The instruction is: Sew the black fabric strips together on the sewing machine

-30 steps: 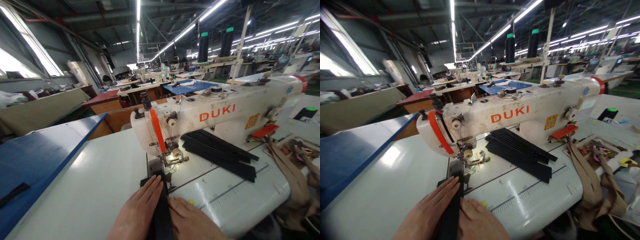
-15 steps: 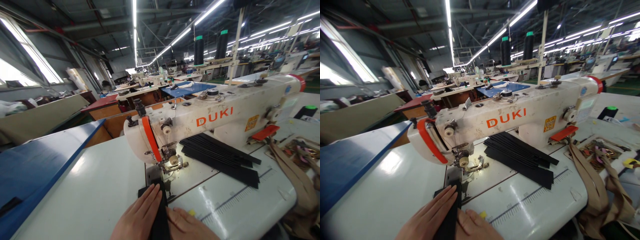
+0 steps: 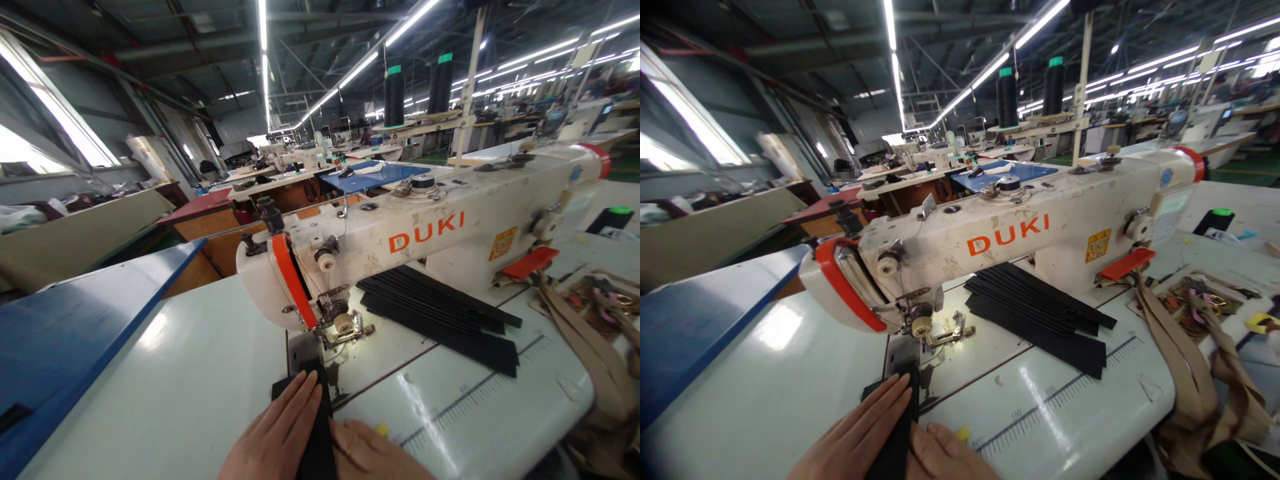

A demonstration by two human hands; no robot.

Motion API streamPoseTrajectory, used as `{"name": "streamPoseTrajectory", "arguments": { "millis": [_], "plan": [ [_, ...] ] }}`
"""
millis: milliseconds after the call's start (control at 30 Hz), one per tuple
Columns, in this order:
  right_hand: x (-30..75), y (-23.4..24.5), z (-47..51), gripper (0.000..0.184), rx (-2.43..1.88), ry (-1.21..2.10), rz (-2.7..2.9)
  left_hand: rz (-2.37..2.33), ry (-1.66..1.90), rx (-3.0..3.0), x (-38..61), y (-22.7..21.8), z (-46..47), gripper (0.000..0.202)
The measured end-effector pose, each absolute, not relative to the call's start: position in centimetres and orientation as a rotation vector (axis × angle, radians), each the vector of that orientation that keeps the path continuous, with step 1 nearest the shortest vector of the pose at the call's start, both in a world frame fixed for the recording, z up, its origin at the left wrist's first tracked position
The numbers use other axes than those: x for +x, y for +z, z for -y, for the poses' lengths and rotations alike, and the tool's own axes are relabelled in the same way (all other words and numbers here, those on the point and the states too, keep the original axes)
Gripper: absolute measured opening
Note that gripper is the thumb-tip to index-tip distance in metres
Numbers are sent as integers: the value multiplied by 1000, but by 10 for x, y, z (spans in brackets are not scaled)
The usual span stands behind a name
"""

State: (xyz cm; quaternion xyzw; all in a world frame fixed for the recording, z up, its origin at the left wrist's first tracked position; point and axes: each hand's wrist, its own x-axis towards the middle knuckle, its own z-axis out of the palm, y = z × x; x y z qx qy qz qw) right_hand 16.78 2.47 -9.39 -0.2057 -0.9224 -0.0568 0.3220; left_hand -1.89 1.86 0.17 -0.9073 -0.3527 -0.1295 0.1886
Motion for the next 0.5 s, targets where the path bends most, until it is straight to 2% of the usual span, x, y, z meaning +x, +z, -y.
{"name": "streamPoseTrajectory", "arguments": {
  "millis": [267,500],
  "plan": [
    [177,-74,-26,30,-485,-253,2439,1001,-347,-2508,-15,10,-19,47],
    [209,-63,-13,23,-430,-425,2383,1022,-392,-2450,-10,6,-20,51]
  ]
}}
